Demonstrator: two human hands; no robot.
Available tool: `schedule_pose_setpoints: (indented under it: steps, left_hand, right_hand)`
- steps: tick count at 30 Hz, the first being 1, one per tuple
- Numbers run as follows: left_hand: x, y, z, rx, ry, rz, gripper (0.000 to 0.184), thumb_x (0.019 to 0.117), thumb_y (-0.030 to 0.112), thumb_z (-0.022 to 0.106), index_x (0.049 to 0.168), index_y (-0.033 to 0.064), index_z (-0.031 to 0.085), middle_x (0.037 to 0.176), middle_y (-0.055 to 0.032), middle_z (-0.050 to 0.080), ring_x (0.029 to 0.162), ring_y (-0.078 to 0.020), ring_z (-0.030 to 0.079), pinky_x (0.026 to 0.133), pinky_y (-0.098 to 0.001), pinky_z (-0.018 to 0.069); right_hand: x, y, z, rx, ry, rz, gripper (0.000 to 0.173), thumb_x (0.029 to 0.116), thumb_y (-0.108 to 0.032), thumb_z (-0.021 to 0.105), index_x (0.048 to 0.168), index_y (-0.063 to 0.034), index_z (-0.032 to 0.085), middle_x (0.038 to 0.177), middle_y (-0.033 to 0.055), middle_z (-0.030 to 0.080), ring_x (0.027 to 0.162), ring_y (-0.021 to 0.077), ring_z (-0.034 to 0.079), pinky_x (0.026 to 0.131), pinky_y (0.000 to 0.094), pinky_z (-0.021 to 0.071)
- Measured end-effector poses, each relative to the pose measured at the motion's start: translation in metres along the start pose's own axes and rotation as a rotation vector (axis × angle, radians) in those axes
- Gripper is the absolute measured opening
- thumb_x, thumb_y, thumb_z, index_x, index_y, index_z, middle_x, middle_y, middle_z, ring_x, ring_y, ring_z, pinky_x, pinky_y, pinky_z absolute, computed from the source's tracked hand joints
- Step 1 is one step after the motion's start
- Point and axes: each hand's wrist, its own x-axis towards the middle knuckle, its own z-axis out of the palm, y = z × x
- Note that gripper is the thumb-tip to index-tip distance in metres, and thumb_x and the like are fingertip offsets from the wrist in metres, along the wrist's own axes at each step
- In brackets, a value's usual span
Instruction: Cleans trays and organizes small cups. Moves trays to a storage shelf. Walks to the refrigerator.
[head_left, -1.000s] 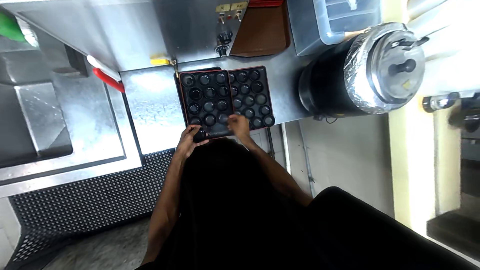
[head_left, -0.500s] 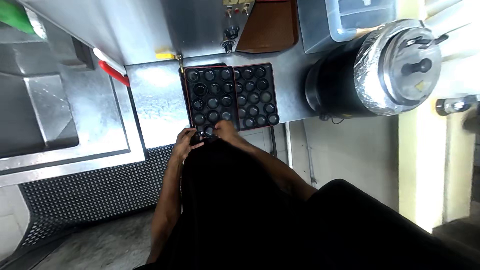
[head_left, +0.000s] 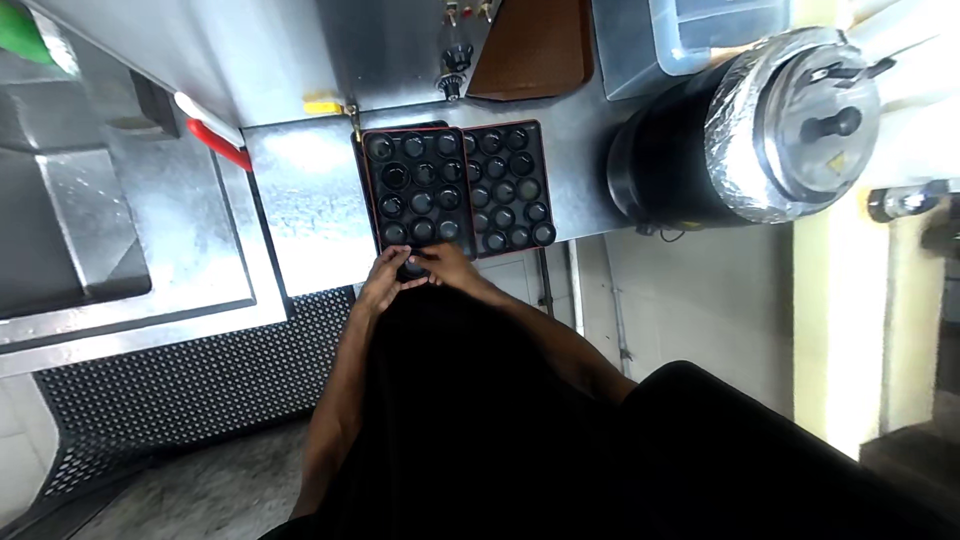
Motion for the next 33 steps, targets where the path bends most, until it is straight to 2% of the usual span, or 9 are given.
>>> schedule_pose_setpoints:
  steps: [3,7,12,19,22,24,27,30,33]
  left_hand:
    - [0.006,0.001,-0.005,0.057,-0.022,0.014,0.025,0.1073,0.027,0.052,0.125,0.0109,0.058,0.121,-0.0138,0.065,0.106,-0.0329,0.067,0.087,-0.059,0.0577]
    - [0.009,0.003,-0.016,0.031,0.021,-0.006,0.026,0.1086,0.023,0.049,0.127,0.007,0.058,0.117,-0.0181,0.069,0.103,-0.035,0.071,0.087,-0.0554,0.0596]
    - [0.007,0.004,-0.01,0.064,-0.009,-0.054,0.028,0.1095,0.02,0.047,0.13,0.0047,0.058,0.12,-0.0183,0.069,0.104,-0.0347,0.072,0.086,-0.0537,0.0611]
    - [0.009,0.007,-0.002,0.096,0.071,-0.026,0.029,0.1089,0.018,0.049,0.133,0.0051,0.058,0.122,-0.018,0.068,0.101,-0.0336,0.072,0.083,-0.0517,0.0624]
    - [0.008,0.01,0.0,0.046,-0.011,-0.012,0.03,0.1099,0.02,0.047,0.134,0.0052,0.058,0.122,-0.019,0.068,0.105,-0.0355,0.071,0.087,-0.0548,0.0606]
    - [0.007,0.009,0.007,0.03,-0.111,-0.025,0.032,0.1097,0.022,0.048,0.138,0.0088,0.056,0.125,-0.018,0.066,0.106,-0.0367,0.07,0.087,-0.0577,0.0603]
    - [0.007,0.014,0.022,0.041,-0.21,-0.071,0.039,0.1093,0.023,0.048,0.148,0.0183,0.047,0.132,-0.018,0.062,0.111,-0.0393,0.068,0.088,-0.0613,0.0588]
    - [0.01,0.016,0.029,0.078,-0.201,-0.117,0.044,0.109,0.02,0.049,0.152,0.0203,0.041,0.132,-0.0193,0.062,0.111,-0.0399,0.068,0.09,-0.0607,0.0585]
    - [0.012,0.014,0.018,0.069,-0.165,-0.104,0.04,0.1086,0.015,0.047,0.149,0.0139,0.045,0.13,-0.0193,0.066,0.114,-0.04,0.068,0.092,-0.0585,0.0583]
  right_hand:
    - [0.0,0.02,-0.006,0.01,0.142,-0.011,0.031,0.1029,-0.034,0.064,0.107,-0.0051,0.076,0.079,0.0089,0.074,0.063,0.0172,0.07,0.066,0.0393,0.0624]
    - [0.0,0.044,-0.019,-0.119,0.305,0.095,0.03,0.1001,-0.032,0.067,0.112,-0.0055,0.075,0.089,0.0109,0.076,0.073,0.0227,0.073,0.074,0.0461,0.0629]
    - [-0.015,0.026,-0.014,-0.283,0.376,-0.005,0.032,0.0967,-0.03,0.073,0.115,-0.0042,0.069,0.094,0.0194,0.072,0.087,0.0376,0.072,0.077,0.0591,0.0591]
    - [-0.022,0.016,-0.021,-0.228,0.368,-0.07,0.037,0.0973,-0.037,0.073,0.11,-0.0026,0.069,0.087,0.0198,0.071,0.081,0.0375,0.071,0.072,0.0576,0.0586]
    - [-0.033,0.027,-0.022,-0.018,0.269,-0.172,0.034,0.0996,-0.036,0.07,0.119,-0.0085,0.067,0.09,0.0145,0.072,0.07,0.0279,0.07,0.065,0.0482,0.0611]
    - [-0.026,0.029,-0.019,0.027,0.18,-0.231,0.035,0.098,-0.033,0.073,0.126,-0.0111,0.068,0.097,0.0121,0.073,0.077,0.0233,0.07,0.071,0.0443,0.0615]
    - [-0.018,0.038,-0.018,-0.039,0.229,-0.307,0.026,0.0963,-0.027,0.074,0.115,-0.0086,0.075,0.101,0.0123,0.071,0.09,0.0236,0.069,0.085,0.0457,0.0592]
    - [-0.031,0.048,-0.036,-0.099,0.339,-0.148,0.02,0.1001,-0.023,0.069,0.112,-0.0074,0.073,0.1,0.0141,0.074,0.083,0.0281,0.073,0.077,0.0514,0.0621]
    - [-0.022,0.056,-0.048,-0.243,0.398,0.051,0.019,0.0944,-0.023,0.071,0.101,-0.0055,0.076,0.091,0.0161,0.074,0.082,0.0342,0.072,0.076,0.0583,0.059]
